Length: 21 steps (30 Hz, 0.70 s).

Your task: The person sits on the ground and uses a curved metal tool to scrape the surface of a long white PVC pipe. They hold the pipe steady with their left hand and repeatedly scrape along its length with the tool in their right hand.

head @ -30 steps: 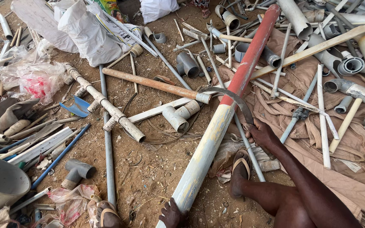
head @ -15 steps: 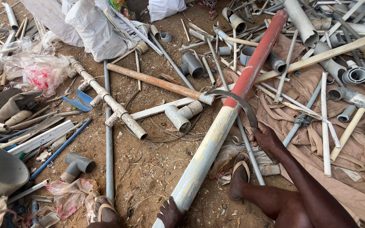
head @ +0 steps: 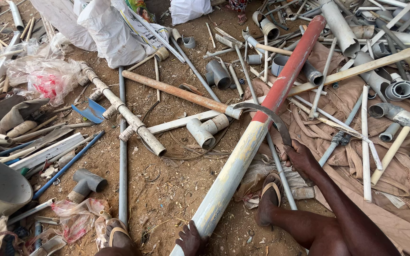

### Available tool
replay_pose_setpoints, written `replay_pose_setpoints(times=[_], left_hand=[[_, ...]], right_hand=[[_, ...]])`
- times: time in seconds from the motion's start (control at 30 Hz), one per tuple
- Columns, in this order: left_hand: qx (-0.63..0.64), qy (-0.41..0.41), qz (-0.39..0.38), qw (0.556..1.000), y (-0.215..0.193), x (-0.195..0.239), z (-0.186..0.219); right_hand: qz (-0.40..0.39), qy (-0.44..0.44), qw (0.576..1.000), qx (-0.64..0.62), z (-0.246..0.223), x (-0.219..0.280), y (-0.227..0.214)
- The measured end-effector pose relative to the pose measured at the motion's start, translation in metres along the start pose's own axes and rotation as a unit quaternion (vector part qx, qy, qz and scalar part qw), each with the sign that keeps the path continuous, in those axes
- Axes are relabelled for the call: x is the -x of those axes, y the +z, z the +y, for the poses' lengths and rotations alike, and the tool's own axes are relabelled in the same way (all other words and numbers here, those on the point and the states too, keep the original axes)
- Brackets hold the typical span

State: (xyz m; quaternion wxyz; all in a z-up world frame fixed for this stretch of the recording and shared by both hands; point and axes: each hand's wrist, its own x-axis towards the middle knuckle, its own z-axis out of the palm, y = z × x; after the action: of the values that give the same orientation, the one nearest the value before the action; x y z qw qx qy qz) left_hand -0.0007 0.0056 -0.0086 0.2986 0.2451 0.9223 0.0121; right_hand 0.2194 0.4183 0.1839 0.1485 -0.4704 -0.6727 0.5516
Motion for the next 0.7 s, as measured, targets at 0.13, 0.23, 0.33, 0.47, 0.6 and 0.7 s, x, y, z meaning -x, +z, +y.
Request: replay_pose_setpoints(times=[0.13, 0.23, 0.33, 0.47, 0.6, 0.7], left_hand=[[-0.026, 0.003, 0.024, 0.999, -0.0013, -0.0014, 0.0017], [-0.024, 0.002, 0.025, 0.999, -0.0007, -0.0009, 0.0021], [-0.014, -0.002, 0.016, 1.0, 0.0012, 0.0003, 0.0008], [-0.005, 0.001, 0.011, 1.0, -0.0013, -0.004, 0.0029], [-0.012, 0.002, 0.012, 1.0, -0.0005, -0.0025, 0.0011], [-0.005, 0.005, 0.018, 1.0, 0.0016, -0.0006, -0.0002]], right_hand=[[0.004, 0.005, 1.0, -0.003, -0.0028, -0.0003, -0.0003], [0.0, 0.002, 1.0, -0.013, -0.0023, -0.0022, -0.0003], [0.001, 0.004, 1.0, 0.0, 0.0013, -0.0031, 0.0002], [0.001, -0.002, 1.0, -0.023, 0.0034, -0.0059, -0.0022], [0.002, 0.003, 1.0, -0.007, 0.0052, -0.007, -0.0012], [0.006, 0.004, 1.0, 0.005, 0.0066, -0.0065, -0.0006]])
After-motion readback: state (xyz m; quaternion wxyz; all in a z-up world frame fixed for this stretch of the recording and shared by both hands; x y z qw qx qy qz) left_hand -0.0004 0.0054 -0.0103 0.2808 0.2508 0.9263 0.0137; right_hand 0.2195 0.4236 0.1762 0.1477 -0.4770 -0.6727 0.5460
